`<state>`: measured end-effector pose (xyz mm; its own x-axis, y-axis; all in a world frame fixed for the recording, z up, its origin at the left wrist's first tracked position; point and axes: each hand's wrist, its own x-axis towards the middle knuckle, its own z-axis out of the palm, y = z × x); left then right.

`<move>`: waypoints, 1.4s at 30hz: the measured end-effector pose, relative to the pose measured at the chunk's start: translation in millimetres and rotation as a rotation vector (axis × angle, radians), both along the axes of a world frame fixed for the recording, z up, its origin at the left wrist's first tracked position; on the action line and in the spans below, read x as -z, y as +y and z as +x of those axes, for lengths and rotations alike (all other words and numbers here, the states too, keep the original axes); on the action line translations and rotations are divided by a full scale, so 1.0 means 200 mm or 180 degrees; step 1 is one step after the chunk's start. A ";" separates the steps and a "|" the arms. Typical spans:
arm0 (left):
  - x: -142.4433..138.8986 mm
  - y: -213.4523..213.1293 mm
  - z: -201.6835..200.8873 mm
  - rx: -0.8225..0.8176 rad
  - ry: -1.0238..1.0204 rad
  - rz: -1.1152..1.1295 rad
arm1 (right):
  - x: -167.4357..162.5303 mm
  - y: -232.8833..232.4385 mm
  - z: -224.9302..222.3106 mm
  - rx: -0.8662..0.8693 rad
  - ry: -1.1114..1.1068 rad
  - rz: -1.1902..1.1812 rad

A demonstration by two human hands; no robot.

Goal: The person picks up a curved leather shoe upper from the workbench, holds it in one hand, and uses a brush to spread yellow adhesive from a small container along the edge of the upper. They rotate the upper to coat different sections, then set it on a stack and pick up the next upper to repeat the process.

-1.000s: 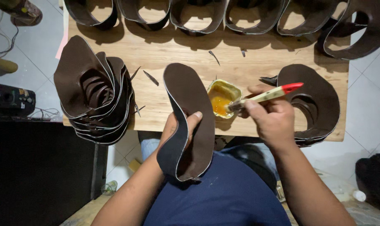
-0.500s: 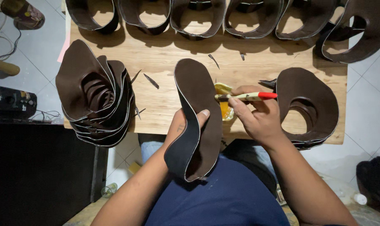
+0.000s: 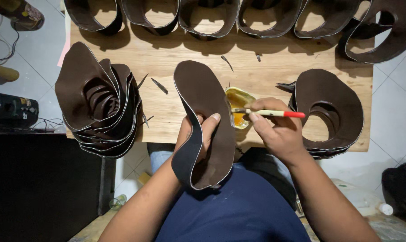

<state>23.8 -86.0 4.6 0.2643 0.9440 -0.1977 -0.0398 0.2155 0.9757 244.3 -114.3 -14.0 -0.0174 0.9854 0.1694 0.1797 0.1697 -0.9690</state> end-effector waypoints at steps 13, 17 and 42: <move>-0.04 -0.02 0.00 -0.0078 -0.0047 -0.0278 | 0.03 0.08 0.03 -0.0168 0.0077 0.0096; 0.01 -0.01 0.00 -0.0183 0.0353 -0.0186 | 0.05 0.01 0.02 0.0199 0.0404 -0.0156; 0.09 -0.07 0.02 -0.0643 -0.0172 -0.0605 | -0.01 -0.06 0.01 -0.0528 -0.0476 -0.0386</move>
